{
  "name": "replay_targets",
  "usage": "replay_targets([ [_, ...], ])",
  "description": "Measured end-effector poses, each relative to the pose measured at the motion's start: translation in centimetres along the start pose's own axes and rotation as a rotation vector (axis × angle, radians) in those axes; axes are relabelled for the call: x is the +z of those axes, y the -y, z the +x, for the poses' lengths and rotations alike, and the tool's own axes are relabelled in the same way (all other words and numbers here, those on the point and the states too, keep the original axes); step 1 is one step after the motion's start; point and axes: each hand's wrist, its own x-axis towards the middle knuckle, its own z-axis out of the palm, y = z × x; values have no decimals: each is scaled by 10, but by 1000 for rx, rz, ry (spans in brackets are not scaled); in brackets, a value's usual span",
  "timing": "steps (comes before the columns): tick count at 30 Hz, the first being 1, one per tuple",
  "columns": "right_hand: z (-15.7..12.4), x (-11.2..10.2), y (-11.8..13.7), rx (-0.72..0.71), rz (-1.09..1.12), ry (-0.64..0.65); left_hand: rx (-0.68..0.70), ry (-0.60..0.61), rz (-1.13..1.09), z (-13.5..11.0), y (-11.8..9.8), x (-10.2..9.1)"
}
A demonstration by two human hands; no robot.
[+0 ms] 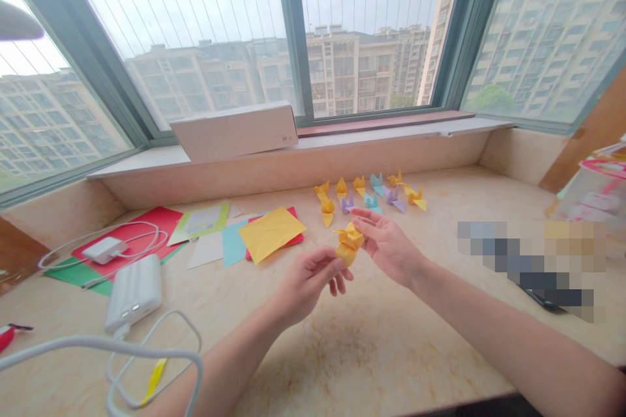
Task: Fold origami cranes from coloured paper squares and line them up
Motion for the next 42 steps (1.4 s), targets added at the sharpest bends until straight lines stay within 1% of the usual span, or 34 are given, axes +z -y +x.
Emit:
replay_targets([
  [8, 3, -4, -1, 9, 27, 10, -6, -3, -12, 1, -1, 0],
  [13, 3, -4, -1, 11, 20, 11, -12, -16, 34, -1, -3, 1],
  [17, 4, -4, -3, -61, -65, 21, -42, -39, 76, -1, -5, 2],
  [20, 3, -3, -5, -129, -159, 40, -73, -53, 58, 1, -4, 2],
  [22, 2, -2, -7, -141, -191, 64, -83, -55, 45, 2, -3, 2],
  [25, 1, -1, -8, -117, -177, 70, -71, -54, 35, 3, -2, 3],
  [31, 1, 1, -7, -20, -31, 57, -27, -49, 37, 2, -2, 2],
  [35, 2, -1, -9, -6, -52, 72, -14, -44, 45, 1, -2, 3],
  [37, 3, -2, -9, -44, -139, 67, -13, -65, 46, 1, -3, 3],
  [38, 4, -3, -9, -87, -216, 53, -13, -89, 48, 1, -3, 3],
  [39, 4, -4, -9, -149, -310, 32, -11, -123, 52, 2, -3, 2],
  [42, 2, -5, -8, -392, -597, -20, -10, -235, 74, 4, -2, -2],
])
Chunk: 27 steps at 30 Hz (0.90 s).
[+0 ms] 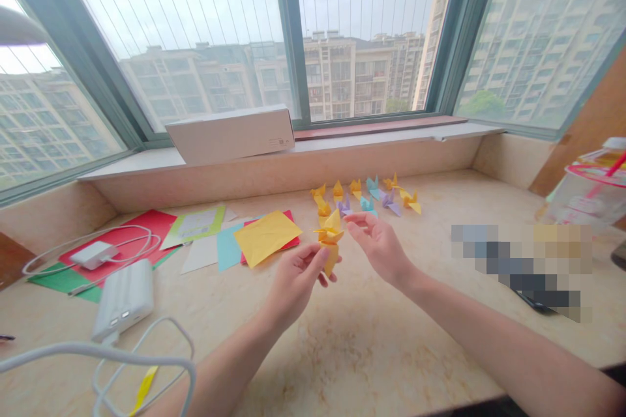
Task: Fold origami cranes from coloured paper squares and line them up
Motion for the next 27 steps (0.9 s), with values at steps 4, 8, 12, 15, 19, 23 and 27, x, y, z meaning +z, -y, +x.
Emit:
replay_targets([
  [4, -5, 1, 2, -200, -156, 61, -11, -45, 11, 2, 0, -1],
  [8, -6, 3, -1, -216, -173, 97, -34, 20, 55, 1, 0, 0],
  [12, -3, 2, -2, -177, -200, 73, 18, -154, 282, 3, 4, -8],
  [15, -4, 1, -1, -154, -227, 123, 98, -274, 346, 7, 7, -16],
  [19, -6, 2, 0, -143, -227, 224, 160, -207, 339, 10, 11, -20],
  [23, -6, 2, -4, -153, -262, 224, 206, -210, 383, 12, 15, -21],
  [27, -4, 2, -8, -147, -293, 194, 207, -252, 385, 12, 14, -21],
])
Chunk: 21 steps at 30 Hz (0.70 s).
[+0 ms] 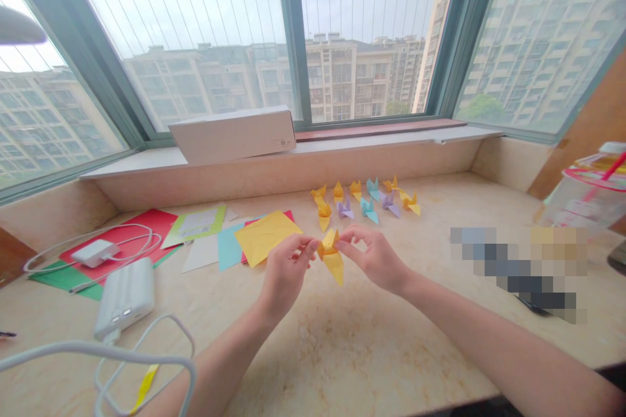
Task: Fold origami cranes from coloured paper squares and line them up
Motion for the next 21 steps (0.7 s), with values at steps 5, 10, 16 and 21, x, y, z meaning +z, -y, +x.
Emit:
replay_targets([
  [5, -1, 0, 3, -10, 9, 0, 35, 22, 19, 3, 4, -1],
  [10, -1, 0, 4, -84, 28, 7, 127, 91, 129, 4, 12, -1],
  [16, 7, -2, -11, -92, -48, -38, 261, 96, 305, 5, 13, -7],
  [21, 22, -14, -31, -36, -118, -256, 360, 101, 501, 13, 20, -17],
])
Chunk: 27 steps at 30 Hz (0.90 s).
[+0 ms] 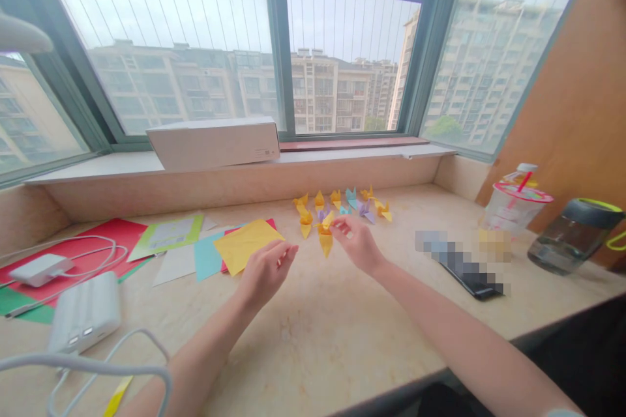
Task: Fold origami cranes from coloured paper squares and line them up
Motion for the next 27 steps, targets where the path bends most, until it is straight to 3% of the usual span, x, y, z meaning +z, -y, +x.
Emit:
replay_targets([
  [5, 21, -32, -20, 72, -71, -81, 22, 45, 92, 2, 9, 3],
  [13, 21, -142, -54, 210, -260, 57, 49, 73, 80, 4, 8, 6],
  [16, 15, -175, -65, 256, -353, 91, 53, 73, 73, 5, 6, 5],
  [20, 10, -193, -71, 305, -445, 181, 47, 72, 79, 4, 4, 3],
  [27, 15, -199, -68, 300, -625, 340, 37, 64, 102, 6, 1, -1],
])
